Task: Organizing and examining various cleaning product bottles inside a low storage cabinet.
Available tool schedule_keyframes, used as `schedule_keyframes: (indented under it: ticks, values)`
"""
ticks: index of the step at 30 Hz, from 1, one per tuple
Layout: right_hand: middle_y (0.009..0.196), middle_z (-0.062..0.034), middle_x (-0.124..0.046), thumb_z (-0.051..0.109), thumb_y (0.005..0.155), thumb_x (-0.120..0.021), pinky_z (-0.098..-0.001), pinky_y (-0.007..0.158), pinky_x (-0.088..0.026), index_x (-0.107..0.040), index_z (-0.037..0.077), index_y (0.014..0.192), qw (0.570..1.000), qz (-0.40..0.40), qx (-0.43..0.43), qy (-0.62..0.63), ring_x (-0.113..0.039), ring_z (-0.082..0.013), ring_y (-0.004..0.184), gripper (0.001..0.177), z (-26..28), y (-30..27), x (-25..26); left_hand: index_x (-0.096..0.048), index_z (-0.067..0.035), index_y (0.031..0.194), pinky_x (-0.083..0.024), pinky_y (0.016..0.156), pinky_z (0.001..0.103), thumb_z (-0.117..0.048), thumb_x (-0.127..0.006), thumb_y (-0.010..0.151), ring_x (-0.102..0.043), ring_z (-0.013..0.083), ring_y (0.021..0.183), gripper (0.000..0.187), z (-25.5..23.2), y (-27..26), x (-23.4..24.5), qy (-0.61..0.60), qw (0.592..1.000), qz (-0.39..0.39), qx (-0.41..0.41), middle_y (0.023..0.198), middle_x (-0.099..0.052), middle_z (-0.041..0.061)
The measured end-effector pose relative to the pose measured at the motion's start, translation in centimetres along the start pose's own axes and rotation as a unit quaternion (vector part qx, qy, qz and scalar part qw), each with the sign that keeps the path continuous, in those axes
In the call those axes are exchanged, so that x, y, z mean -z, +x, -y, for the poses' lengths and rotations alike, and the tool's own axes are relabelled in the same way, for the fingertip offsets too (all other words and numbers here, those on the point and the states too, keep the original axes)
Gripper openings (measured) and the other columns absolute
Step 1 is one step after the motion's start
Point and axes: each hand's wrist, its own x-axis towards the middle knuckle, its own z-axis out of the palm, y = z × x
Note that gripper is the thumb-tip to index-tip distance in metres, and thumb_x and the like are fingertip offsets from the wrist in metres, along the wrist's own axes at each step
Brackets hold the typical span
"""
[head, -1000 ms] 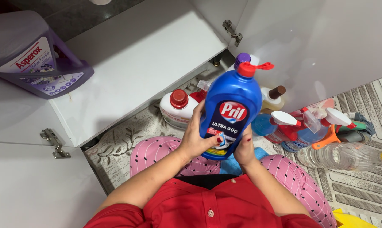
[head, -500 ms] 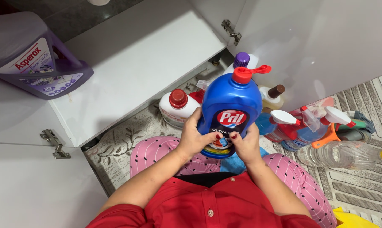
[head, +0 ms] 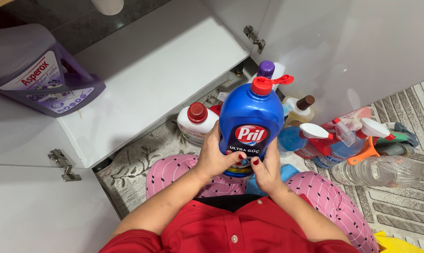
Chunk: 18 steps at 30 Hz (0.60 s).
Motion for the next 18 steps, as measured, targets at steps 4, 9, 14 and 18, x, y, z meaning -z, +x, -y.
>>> schedule_keyframes:
  ticks: [4,9,14,18]
  values:
    - [0.149,-0.0199,-0.052,0.061,0.102,-0.054,-0.0383,0.118,-0.039,-0.028,-0.006,0.158,1.000,0.006,-0.024,0.010,-0.052,-0.0295,0.138,0.091,-0.8,-0.6,0.2,-0.050,0.000,0.138,-0.057,0.103,0.039,-0.054,-0.088,0.072,-0.071,0.0256,0.116,0.093,0.1,-0.2,-0.2,0.012,1.000,0.004,0.017,0.124,-0.071,0.015]
    - [0.153,-0.0199,-0.047,0.060,0.102,-0.051,-0.0379,0.120,-0.035,-0.021,-0.005,0.160,0.999,0.024,-0.026,0.020,-0.047,-0.0288,0.142,0.092,-1.0,-0.5,1.2,-0.053,-0.002,0.138,-0.056,0.104,0.039,-0.035,-0.095,0.068,-0.071,0.0254,0.117,0.088,-0.5,0.3,0.0,0.002,0.999,0.010,0.040,0.126,-0.072,0.014]
    - [0.171,-0.0222,-0.018,0.061,0.105,-0.048,-0.0400,0.131,-0.017,-0.001,-0.004,0.166,0.996,0.047,-0.013,0.073,-0.021,-0.0292,0.160,0.101,1.2,0.8,2.3,-0.049,-0.005,0.145,-0.056,0.105,0.038,-0.027,-0.095,0.067,-0.070,0.0233,0.120,0.093,-0.4,0.2,0.0,-0.034,0.997,0.011,0.073,0.129,-0.072,0.013]
    - [0.175,-0.0243,-0.012,0.062,0.107,-0.051,-0.0452,0.133,-0.019,0.005,0.003,0.165,0.997,-0.010,0.069,0.021,-0.022,-0.0348,0.161,0.100,3.4,2.9,3.1,-0.048,-0.006,0.149,-0.054,0.108,0.040,-0.023,-0.094,0.067,-0.069,0.0261,0.124,0.096,-0.9,-0.1,-0.3,-0.009,0.997,0.051,0.049,0.134,-0.070,0.015]
